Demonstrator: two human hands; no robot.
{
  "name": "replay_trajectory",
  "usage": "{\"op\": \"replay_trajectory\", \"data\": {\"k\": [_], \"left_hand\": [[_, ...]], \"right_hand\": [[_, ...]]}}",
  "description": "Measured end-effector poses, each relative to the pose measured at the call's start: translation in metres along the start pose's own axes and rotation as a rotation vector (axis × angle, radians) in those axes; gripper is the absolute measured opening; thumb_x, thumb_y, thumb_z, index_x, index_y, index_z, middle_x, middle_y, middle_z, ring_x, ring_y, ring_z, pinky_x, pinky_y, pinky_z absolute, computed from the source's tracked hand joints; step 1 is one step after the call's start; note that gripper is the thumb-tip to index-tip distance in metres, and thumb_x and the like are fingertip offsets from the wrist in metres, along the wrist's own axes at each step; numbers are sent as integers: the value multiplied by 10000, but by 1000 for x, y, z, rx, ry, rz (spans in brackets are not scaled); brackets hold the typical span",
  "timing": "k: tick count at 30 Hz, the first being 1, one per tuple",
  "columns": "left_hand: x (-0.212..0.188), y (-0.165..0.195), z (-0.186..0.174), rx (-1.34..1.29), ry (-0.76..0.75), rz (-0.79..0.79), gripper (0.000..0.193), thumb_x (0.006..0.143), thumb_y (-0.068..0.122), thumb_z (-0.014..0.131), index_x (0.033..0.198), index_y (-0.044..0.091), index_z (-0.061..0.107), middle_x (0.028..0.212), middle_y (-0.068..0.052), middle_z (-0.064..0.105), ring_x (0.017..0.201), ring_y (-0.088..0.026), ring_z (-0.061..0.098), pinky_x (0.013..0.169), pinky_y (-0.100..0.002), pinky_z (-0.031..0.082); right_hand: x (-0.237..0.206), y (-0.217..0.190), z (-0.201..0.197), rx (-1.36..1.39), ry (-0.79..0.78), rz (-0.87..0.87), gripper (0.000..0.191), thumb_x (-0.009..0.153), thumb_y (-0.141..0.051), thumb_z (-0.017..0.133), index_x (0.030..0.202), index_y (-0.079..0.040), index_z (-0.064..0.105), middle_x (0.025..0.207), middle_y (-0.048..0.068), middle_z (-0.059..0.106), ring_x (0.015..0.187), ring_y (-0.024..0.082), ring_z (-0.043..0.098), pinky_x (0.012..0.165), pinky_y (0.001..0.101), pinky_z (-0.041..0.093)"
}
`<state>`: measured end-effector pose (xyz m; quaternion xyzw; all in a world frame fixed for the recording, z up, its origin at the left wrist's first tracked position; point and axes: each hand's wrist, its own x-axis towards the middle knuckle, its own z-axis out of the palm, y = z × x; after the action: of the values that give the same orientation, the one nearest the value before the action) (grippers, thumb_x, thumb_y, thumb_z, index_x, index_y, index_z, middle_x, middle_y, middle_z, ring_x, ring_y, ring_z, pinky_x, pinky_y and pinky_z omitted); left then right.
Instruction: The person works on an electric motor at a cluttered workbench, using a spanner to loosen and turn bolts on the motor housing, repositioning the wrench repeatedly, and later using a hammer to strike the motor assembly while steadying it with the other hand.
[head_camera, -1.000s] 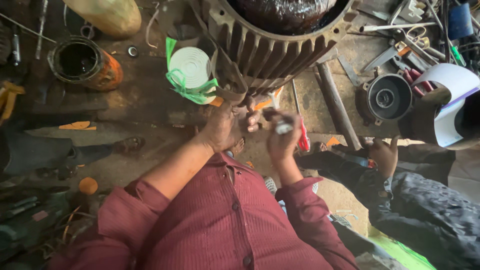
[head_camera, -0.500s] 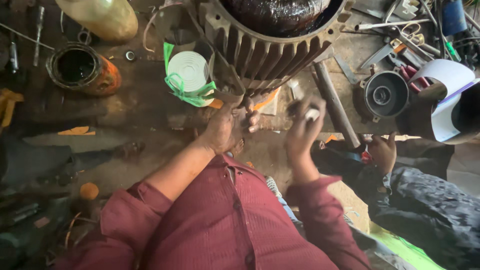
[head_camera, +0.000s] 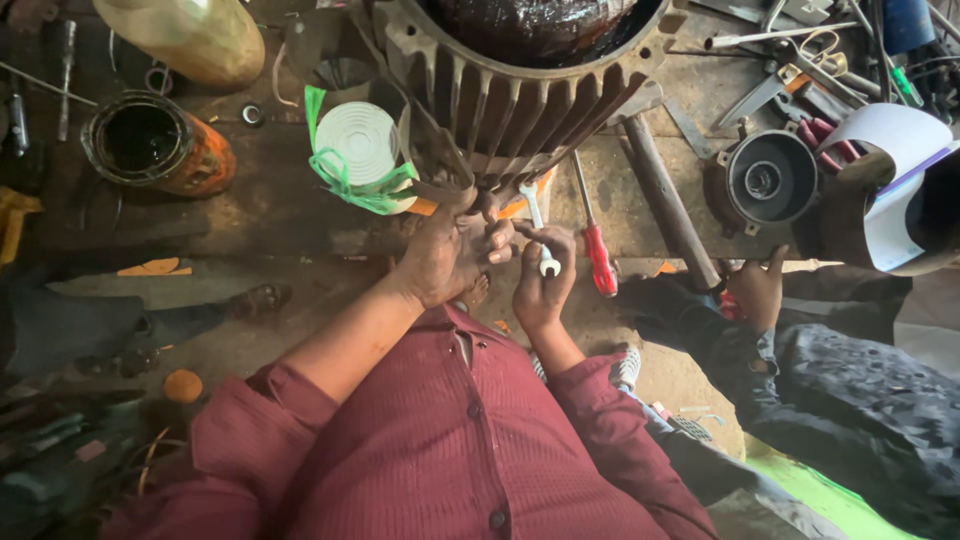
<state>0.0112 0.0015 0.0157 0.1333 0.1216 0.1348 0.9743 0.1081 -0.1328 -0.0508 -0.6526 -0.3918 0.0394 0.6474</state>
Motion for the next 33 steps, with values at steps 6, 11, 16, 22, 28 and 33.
{"op": "replay_trajectory", "data": {"k": [6,11,16,22,28,33], "left_hand": [[-1,0,3,35,-4,25,389,1003,464,661,989,88,563,944,-36,514,906,-160,528,756,-305,441],[1,0,2,1,35,-6,397,997,481,648,958,99,547,913,-37,497,882,-173,500,762,-309,434],[3,-2,1,8,2,-14,403,999,499,637,962,108,546,884,-37,487,890,-170,496,771,-309,423],[1,-3,4,55,48,23,410,985,515,619,957,114,539,926,-38,513,880,-172,502,765,-316,425],[1,-2,2,51,3,30,431,1007,520,632,988,100,540,920,-37,489,905,-161,506,780,-308,431],[1,0,1,28,3,-16,448,990,538,629,989,98,546,920,-54,505,896,-159,514,780,-298,445]], "right_hand": [[28,0,-2,324,34,311,122,1102,-168,533,1147,-54,528,1086,110,712,1048,193,672,922,317,473],[137,25,-15,541,-186,800,191,1025,-165,547,1099,-38,669,958,19,655,845,129,606,744,301,493],[158,24,-30,622,119,701,138,1070,-153,580,1146,-48,628,949,14,612,861,124,570,778,303,486],[45,-10,-30,212,100,247,136,1104,-115,534,1210,-34,505,1071,57,540,930,156,591,853,307,500],[2,0,7,279,55,178,149,1126,-106,480,1245,-27,439,1255,164,623,1215,250,645,1088,363,473],[3,1,18,298,109,113,182,1136,-96,513,1279,-24,426,1309,165,544,1284,275,644,1132,388,472]]}}
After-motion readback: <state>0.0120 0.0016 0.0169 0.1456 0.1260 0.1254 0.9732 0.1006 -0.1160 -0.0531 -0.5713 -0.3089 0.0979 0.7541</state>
